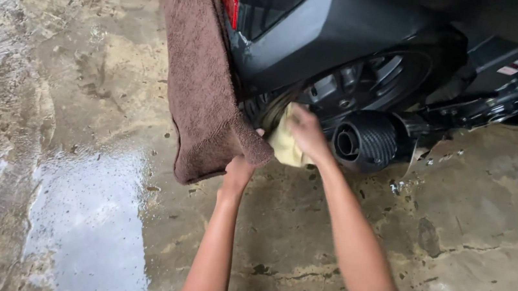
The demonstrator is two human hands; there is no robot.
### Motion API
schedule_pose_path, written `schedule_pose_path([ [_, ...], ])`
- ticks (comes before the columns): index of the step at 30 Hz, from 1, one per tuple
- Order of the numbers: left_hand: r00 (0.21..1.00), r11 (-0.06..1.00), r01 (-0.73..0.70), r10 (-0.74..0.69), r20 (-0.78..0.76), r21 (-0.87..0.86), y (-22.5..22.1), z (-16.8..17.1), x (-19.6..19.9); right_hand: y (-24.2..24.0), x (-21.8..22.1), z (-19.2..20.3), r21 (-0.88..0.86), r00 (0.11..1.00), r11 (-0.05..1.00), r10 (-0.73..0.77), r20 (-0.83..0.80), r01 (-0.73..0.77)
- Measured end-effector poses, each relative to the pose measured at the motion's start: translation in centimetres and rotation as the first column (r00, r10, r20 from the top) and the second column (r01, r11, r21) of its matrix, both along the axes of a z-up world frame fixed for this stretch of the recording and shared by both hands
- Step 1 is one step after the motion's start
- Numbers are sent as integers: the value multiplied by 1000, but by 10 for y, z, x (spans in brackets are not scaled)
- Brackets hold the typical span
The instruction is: The person cleans a black scooter using a yellow cloth. They wipe the rear wheel, exhaust pipe, taillight, seat, and engine area while squatting on the floor.
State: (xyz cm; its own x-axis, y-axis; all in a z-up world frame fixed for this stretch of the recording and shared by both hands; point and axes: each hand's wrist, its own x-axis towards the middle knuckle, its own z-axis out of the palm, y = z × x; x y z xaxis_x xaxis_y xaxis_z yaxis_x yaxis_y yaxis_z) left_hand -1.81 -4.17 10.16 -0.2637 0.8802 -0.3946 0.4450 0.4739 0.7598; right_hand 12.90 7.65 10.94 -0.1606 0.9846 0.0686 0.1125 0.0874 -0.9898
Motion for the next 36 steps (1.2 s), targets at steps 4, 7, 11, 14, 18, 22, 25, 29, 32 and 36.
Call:
schedule_pose_path([
  [4,989,983,-134,141,48,-128,7,-14,0,2,40,-30,359,751,919,-119,650,-166],
  [7,982,978,-182,186,29,-106,30,-72,-1,7,41,-39,394,776,909,-151,612,-133],
  [11,971,971,-230,224,89,68,27,-68,6,47,15,-61,179,803,966,44,595,-186],
  [14,985,976,-3,41,-168,217,-7,24,15,33,4,-36,32,967,992,111,229,-122],
  [18,977,978,-207,208,55,-19,36,-122,-2,13,51,-50,-21,950,981,191,245,-192],
  [22,970,979,-203,206,133,-35,39,-122,-4,44,99,-84,349,636,926,-183,750,-145],
  [25,942,957,-288,274,192,46,41,-128,1,51,110,-84,394,584,902,-228,779,-174],
  [29,929,929,-349,325,179,124,39,-120,8,62,113,-89,456,494,854,-292,819,-250],
  [32,955,955,-296,296,4,0,25,-2,18,80,86,-107,290,681,950,-134,720,-120],
  [36,953,950,-302,298,61,75,14,-40,15,51,87,-69,-105,877,982,-90,471,157],
])
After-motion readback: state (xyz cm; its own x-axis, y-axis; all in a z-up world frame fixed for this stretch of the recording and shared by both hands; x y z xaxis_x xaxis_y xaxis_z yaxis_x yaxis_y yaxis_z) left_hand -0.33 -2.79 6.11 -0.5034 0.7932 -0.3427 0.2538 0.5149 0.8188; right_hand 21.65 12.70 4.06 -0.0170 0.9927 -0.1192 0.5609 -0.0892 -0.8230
